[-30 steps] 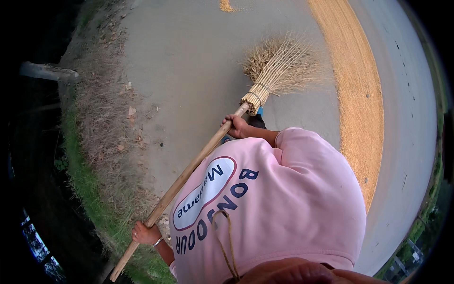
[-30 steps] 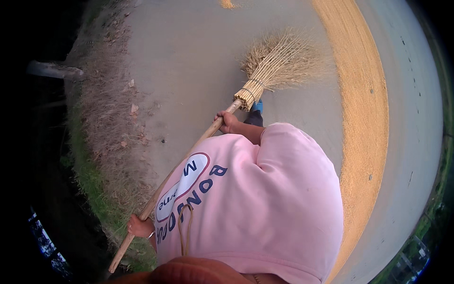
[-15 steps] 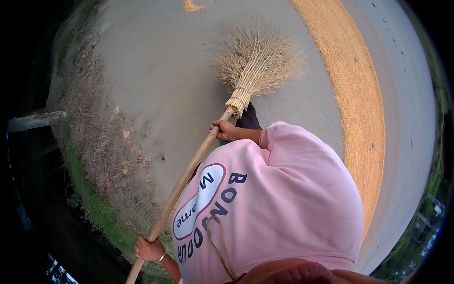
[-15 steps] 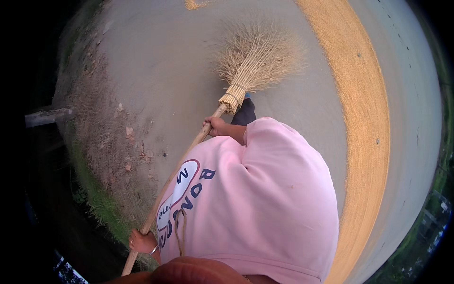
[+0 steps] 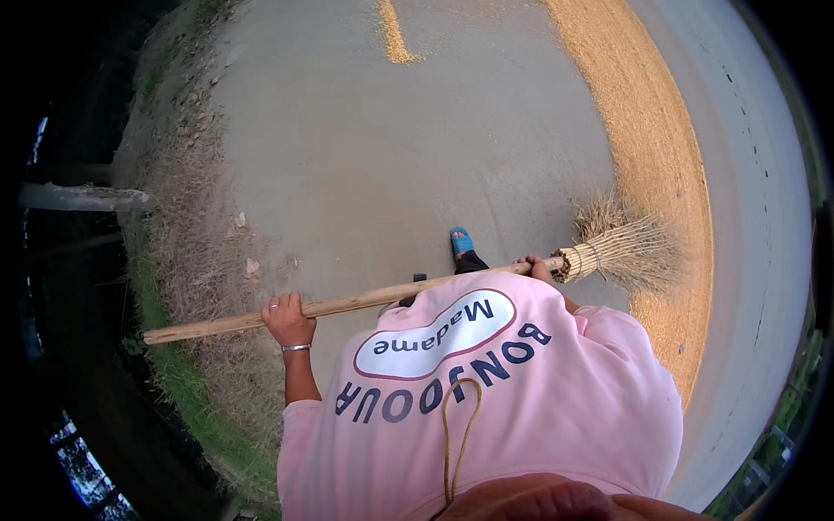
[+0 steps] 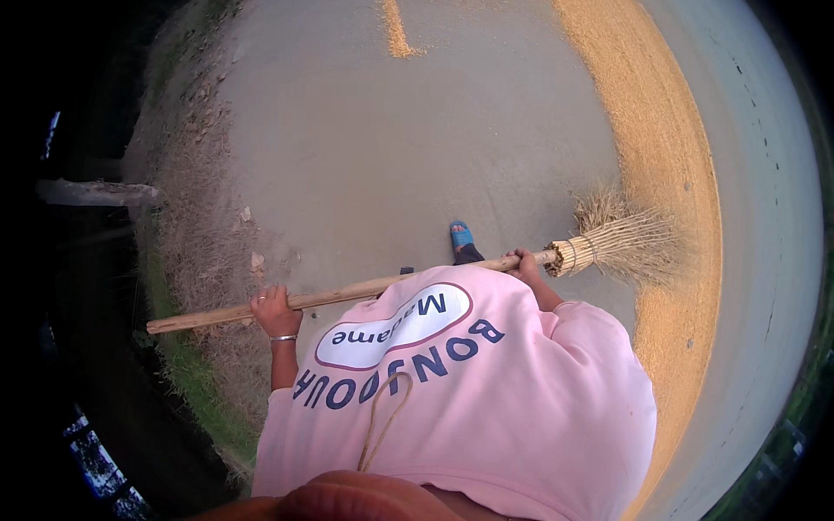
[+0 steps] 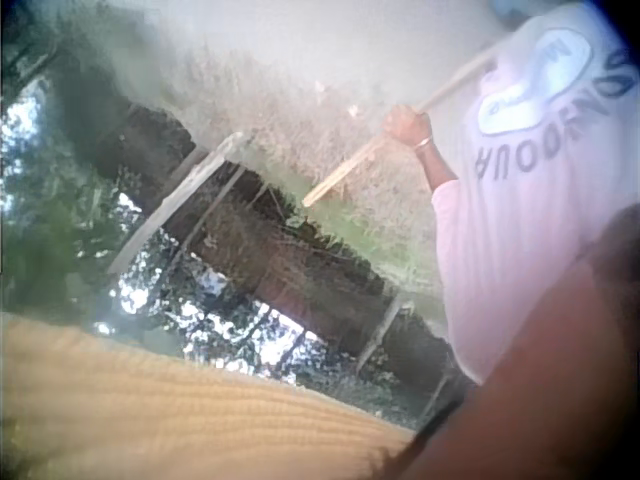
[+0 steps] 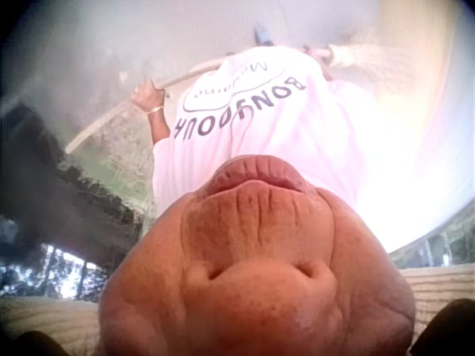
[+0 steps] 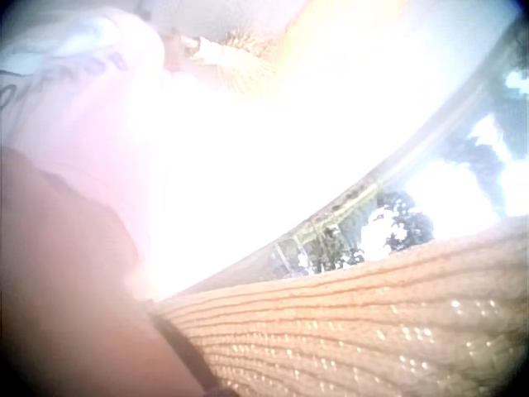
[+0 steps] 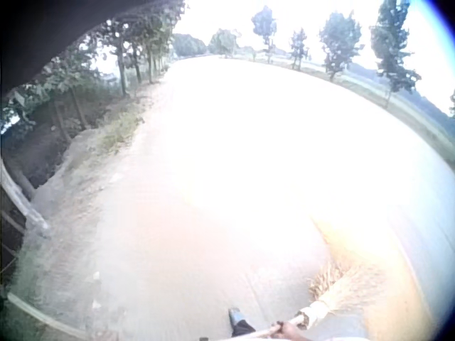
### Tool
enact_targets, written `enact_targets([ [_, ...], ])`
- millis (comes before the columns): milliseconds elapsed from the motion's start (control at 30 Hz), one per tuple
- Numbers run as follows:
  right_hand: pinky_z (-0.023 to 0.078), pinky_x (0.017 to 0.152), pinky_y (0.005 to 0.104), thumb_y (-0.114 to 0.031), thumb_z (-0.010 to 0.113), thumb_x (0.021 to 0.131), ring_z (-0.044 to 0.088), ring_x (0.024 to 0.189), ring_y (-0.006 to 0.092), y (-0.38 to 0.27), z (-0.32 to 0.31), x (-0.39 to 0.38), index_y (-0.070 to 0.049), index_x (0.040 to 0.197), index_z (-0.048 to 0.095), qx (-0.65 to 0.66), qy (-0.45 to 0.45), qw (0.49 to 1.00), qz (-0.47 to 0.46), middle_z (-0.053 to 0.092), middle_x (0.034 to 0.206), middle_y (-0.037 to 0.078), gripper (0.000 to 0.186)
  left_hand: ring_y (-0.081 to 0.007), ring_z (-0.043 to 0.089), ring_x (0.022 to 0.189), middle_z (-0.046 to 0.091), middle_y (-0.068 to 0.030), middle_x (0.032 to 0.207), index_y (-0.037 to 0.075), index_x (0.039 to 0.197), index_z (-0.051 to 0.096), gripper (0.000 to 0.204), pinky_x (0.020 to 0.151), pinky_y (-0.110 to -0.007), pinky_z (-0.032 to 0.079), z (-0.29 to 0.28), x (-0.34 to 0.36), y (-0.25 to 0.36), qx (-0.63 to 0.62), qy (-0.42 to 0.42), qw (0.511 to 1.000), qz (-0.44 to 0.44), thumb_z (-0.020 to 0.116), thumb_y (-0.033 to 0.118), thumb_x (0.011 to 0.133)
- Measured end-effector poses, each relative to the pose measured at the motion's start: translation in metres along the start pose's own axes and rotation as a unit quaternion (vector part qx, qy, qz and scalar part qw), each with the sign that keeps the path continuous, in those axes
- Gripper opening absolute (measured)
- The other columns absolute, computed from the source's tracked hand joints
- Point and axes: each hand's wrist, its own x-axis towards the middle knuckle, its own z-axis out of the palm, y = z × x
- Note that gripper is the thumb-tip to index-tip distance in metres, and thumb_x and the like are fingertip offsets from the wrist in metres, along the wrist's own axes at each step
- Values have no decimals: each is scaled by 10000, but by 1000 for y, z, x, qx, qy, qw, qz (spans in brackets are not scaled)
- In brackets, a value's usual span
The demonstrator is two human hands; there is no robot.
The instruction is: The person uses a traditional straw broom to sweep a long line of grain spread across a paved road. They move steadily forward, pushing the grain into a consolidated pile along the center of the road.
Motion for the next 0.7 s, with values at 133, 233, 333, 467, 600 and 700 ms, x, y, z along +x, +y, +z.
enact_targets([
  [133,431,673,419,-173,409,785,488,683,257,238,-18,-44,-64,739,421,20,-44,999,13,487,688,97,119,-224,466,689,465,-38,663,115,667,471,235,705,-353,353,58,-72,-216,-35,14,999,35,606,53,486],
  [233,435,672,397,-184,402,791,492,663,249,434,38,-95,-72,718,416,-74,14,994,-81,498,681,81,135,-224,470,704,470,-36,670,116,672,475,251,708,-352,354,93,-122,-390,-45,-5,997,57,616,51,475],
  [333,436,666,389,-199,399,795,496,653,244,619,94,-100,-73,703,419,-66,-10,992,-108,503,679,82,157,-222,472,711,474,-35,677,116,684,481,262,713,-353,354,125,-181,-576,-51,26,997,50,623,54,473],
  [467,436,664,379,-212,407,790,502,658,246,834,188,-72,-65,710,432,-30,-69,997,6,499,671,85,169,-217,469,714,468,-32,677,110,697,481,235,723,-351,357,164,-241,-814,-15,56,998,32,617,64,510],
  [600,431,660,397,-151,404,782,484,659,257,1056,331,-82,-50,724,418,-40,-85,995,-19,482,661,87,117,-210,468,715,460,-29,669,109,686,478,161,726,-350,357,189,-310,-1041,51,67,995,-46,600,78,587],
  [700,427,661,396,-133,393,774,466,648,256,1199,447,-86,-52,719,414,-33,-61,995,71,465,649,86,101,-206,472,715,456,-29,656,112,682,476,144,721,-353,357,210,-368,-1186,95,83,986,-108,603,94,617],
])
